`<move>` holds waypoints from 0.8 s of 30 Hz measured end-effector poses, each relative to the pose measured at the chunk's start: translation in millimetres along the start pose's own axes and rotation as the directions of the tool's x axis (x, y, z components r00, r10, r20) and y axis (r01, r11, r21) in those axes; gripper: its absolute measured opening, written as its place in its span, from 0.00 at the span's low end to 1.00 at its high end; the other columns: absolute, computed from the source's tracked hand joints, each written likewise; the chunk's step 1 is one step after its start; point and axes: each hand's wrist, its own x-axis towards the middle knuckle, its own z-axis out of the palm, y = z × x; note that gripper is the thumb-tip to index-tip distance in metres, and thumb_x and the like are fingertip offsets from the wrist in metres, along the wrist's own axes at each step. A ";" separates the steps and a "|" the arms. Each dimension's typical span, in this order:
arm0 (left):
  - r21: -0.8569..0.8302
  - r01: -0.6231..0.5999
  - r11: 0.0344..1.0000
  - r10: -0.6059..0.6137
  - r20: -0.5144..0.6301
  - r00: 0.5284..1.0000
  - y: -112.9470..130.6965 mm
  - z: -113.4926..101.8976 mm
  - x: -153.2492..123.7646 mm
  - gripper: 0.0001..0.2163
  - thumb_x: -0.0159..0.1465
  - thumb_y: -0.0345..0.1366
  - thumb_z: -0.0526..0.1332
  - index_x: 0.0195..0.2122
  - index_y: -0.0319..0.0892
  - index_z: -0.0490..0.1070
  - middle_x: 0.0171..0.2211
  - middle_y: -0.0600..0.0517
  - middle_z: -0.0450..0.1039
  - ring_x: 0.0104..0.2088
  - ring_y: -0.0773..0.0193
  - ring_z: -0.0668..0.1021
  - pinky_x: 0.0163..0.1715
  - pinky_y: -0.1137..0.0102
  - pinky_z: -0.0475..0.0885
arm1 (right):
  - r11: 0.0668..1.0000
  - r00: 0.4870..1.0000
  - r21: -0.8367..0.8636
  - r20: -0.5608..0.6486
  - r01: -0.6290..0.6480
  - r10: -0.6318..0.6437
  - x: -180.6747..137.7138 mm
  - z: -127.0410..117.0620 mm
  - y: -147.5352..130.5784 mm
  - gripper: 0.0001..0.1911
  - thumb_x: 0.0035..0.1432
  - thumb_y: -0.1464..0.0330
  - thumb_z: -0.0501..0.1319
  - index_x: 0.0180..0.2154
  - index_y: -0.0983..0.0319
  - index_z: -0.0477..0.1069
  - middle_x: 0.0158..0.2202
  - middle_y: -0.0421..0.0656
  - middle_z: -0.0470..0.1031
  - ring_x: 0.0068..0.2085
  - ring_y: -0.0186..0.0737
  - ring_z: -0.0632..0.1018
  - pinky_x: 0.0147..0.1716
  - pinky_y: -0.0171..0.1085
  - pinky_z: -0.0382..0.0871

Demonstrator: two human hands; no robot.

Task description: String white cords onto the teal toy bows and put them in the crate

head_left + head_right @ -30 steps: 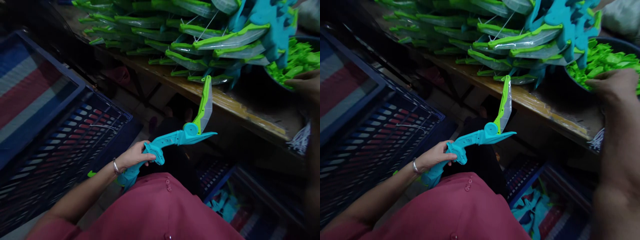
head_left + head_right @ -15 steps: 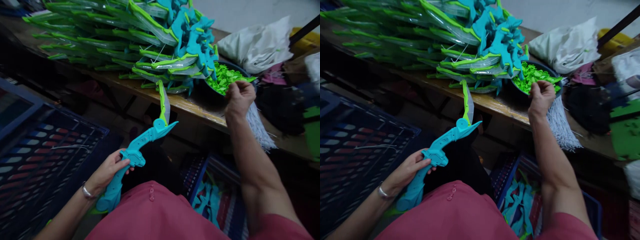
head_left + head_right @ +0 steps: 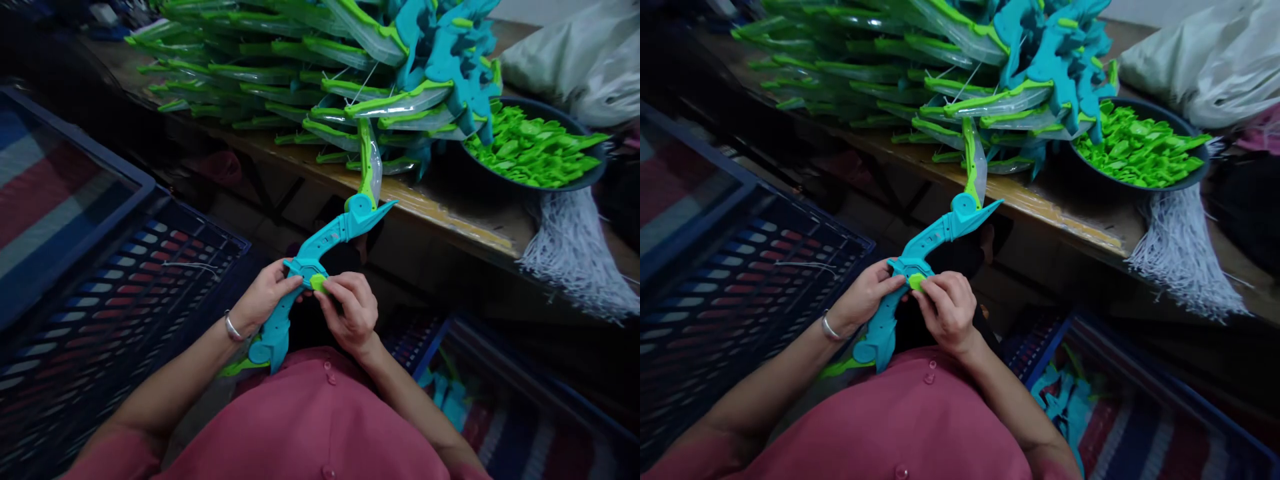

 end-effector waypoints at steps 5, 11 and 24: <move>-0.024 -0.002 1.000 0.002 0.000 1.000 0.3 5.8 0.6 0.18 0.58 0.42 0.72 0.45 0.38 0.73 0.39 0.48 0.80 0.33 0.63 0.79 0.30 0.72 0.77 | 0.992 0.996 -0.093 -0.002 0.086 -0.087 -3.3 12.4 9.9 0.11 0.59 0.75 0.67 0.44 0.59 0.72 0.37 0.47 0.77 0.40 0.45 0.76 0.38 0.44 0.75; -0.029 -0.010 1.000 0.009 -0.040 0.999 3.6 10.8 -2.4 0.17 0.57 0.43 0.72 0.42 0.38 0.73 0.34 0.51 0.77 0.31 0.65 0.77 0.29 0.73 0.76 | 0.984 0.996 -0.149 -0.004 0.093 -0.095 -9.0 21.6 10.2 0.10 0.61 0.74 0.65 0.44 0.57 0.74 0.37 0.46 0.76 0.40 0.44 0.76 0.37 0.43 0.74; 0.124 -0.030 0.992 0.038 -0.059 0.998 1.6 1.2 -10.8 0.18 0.60 0.46 0.70 0.42 0.39 0.69 0.33 0.51 0.77 0.27 0.65 0.79 0.24 0.73 0.74 | 0.869 0.885 0.176 0.132 -0.463 0.446 -8.0 15.6 4.2 0.25 0.57 0.61 0.71 0.54 0.58 0.69 0.49 0.49 0.72 0.48 0.46 0.76 0.43 0.44 0.76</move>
